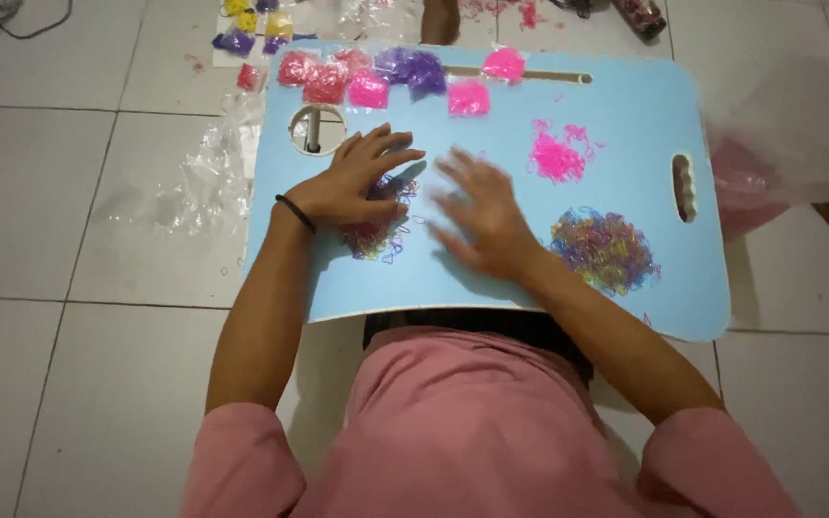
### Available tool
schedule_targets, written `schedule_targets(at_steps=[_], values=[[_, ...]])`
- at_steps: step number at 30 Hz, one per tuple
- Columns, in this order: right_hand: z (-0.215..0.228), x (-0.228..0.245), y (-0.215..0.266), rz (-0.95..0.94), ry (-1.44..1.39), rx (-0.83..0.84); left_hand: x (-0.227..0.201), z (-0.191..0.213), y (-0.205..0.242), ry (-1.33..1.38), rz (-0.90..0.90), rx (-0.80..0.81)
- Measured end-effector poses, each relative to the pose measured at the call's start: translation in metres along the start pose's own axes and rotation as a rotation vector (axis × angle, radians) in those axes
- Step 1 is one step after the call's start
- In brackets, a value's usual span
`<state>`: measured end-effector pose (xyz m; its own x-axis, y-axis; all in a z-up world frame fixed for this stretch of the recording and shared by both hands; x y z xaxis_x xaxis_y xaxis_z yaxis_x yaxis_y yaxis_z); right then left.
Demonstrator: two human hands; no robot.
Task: The person sorts and arranges small colorful rubber bands on a portable table while sitting on the floor.
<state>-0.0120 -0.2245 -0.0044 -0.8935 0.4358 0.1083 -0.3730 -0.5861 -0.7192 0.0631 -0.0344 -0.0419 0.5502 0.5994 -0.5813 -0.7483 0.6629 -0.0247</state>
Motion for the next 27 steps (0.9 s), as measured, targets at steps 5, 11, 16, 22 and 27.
schedule_targets(at_steps=[5, 11, 16, 22, 27], values=[[0.030, -0.002, -0.016, -0.070, 0.033, -0.079, -0.012, 0.004, 0.001, -0.041, 0.012, 0.011], [0.015, -0.009, -0.007, -0.128, -0.001, 0.004, -0.002, -0.001, 0.001, -0.038, 0.032, 0.029], [0.050, -0.017, -0.022, -0.176, 0.049, -0.117, 0.003, 0.002, 0.000, 0.003, -0.012, 0.007], [0.042, 0.016, -0.033, 0.072, 0.227, -0.070, 0.003, -0.003, -0.001, -0.018, 0.006, 0.019], [-0.002, 0.006, -0.011, 0.025, -0.022, 0.054, 0.006, -0.007, -0.004, -0.053, -0.029, -0.018]])
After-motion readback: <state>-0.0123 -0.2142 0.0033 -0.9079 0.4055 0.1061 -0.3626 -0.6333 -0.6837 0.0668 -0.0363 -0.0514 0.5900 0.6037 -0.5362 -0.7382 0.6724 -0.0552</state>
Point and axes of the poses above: each hand's wrist, its own y-axis away from the middle knuckle, its own z-axis out of the back of the hand, x = y × z, the point moved 7 cm from there along -y, towards the middle knuckle, and after that the axes turned 3 degrees about z, right-handed, at the moved point
